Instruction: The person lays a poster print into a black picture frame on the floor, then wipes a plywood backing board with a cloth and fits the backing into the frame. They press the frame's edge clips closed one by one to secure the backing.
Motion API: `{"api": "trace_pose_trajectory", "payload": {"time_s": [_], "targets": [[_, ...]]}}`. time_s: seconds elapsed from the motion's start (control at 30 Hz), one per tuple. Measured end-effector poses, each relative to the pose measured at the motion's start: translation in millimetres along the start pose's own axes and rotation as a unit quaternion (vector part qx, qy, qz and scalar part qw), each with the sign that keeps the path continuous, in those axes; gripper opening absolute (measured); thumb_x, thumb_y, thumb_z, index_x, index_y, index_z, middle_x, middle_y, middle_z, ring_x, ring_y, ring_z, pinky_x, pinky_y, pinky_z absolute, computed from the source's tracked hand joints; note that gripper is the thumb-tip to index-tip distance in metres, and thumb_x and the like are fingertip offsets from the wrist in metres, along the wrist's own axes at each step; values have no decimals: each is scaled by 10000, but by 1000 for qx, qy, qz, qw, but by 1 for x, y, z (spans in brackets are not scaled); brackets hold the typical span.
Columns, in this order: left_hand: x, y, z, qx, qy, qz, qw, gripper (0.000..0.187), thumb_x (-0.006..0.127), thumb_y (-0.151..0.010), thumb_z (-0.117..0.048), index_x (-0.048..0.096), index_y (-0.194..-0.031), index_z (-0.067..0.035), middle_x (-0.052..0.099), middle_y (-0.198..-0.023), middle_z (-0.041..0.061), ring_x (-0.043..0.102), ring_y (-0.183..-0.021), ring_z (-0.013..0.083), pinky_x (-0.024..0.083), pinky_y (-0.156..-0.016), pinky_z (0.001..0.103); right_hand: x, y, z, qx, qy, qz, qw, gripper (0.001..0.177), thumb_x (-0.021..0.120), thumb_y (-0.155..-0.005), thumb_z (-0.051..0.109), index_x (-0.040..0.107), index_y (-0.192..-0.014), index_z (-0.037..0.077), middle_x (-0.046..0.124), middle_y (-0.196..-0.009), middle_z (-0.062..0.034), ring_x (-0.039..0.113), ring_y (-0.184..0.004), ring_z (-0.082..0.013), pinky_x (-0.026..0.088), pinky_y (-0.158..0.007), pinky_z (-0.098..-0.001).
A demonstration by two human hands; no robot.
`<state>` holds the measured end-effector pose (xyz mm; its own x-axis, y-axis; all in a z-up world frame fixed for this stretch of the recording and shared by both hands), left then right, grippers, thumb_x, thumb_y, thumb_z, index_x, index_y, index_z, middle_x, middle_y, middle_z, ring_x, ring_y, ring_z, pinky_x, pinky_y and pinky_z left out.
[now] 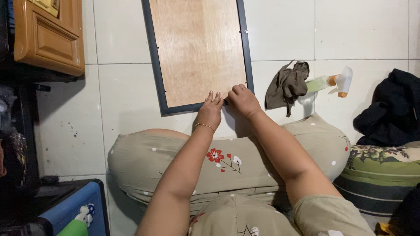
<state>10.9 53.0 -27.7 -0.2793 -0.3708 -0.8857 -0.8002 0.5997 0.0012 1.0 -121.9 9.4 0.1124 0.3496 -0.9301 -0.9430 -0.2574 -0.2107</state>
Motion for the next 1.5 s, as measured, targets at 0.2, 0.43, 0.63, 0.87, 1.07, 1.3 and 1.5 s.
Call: {"api": "trace_pose_trajectory", "payload": {"time_s": [0.2, 0.43, 0.63, 0.87, 1.07, 1.3, 1.5], "targets": [[-2, -1, 1, 2, -6, 7, 1000, 443, 546, -917, -21, 663, -1339, -83, 516, -1534, 88, 395, -1472, 342, 379, -1177, 434, -10, -12, -1, 158, -112, 1, 981, 238, 857, -770, 171, 651, -813, 61, 602, -877, -95, 622, -876, -305, 533, -726, -420], [-3, -1, -1, 3, -9, 6, 1000, 457, 550, -902, -24, 660, -1343, -77, 515, -1528, 91, 393, -1465, 345, 378, -1173, 440, -16, -35, -9, 313, -177, 123, 925, 296, 923, -686, 238, 701, -782, 67, 647, -898, -84, 659, -818, -279, 541, -744, -391], [-5, 3, -2, -5, -5, 13, 1000, 422, 551, -928, -45, 672, -1330, -89, 527, -1524, 78, 400, -1465, 330, 389, -1174, 425, -5, -34, -18, 292, -175, 138, 930, 310, 946, -670, 184, 705, -791, 31, 651, -886, -126, 649, -815, -283, 539, -735, -387], [-11, 0, -4, -22, -8, 2, 1000, 399, 548, -941, -54, 686, -1309, -123, 560, -1489, 37, 445, -1438, 296, 420, -1140, 397, -5, -29, -29, 330, -275, 137, 893, 282, 929, -688, 130, 671, -766, 48, 667, -869, -75, 658, -776, -202, 552, -728, -335], [-10, -2, -3, -23, 2, -24, 999, 382, 551, -937, -43, 727, -1260, -143, 592, -1468, 19, 472, -1428, 282, 436, -1137, 392, -13, -36, -20, 325, -223, 132, 909, 303, 947, -679, 167, 674, -747, 54, 649, -856, -71, 641, -757, -217, 539, -722, -342], [-7, -1, 0, -15, 5, -26, 1000, 388, 558, -927, -34, 727, -1262, -133, 587, -1469, 33, 472, -1427, 290, 433, -1141, 396, -16, -36, -18, 312, -235, 128, 912, 303, 937, -666, 147, 663, -753, 50, 637, -849, -78, 639, -752, -230, 539, -714, -354], [-2, 0, -2, -18, 3, -15, 1000, 378, 560, -937, -54, 713, -1276, -115, 575, -1478, 47, 457, -1430, 313, 422, -1144, 412, -13, -36, -12, 342, -209, 135, 906, 267, 914, -660, 131, 674, -747, 54, 630, -882, -90, 644, -800, -252, 546, -751, -359]]}}
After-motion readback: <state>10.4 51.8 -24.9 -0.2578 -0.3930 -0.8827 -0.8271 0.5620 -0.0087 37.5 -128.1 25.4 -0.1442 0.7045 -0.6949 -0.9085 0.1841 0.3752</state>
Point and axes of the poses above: each hand's wrist, its own y-axis away from the middle knuckle, its own x-axis out of the palm, z = x × y, the point moved 2 cm from there along -y, towards the middle knuckle
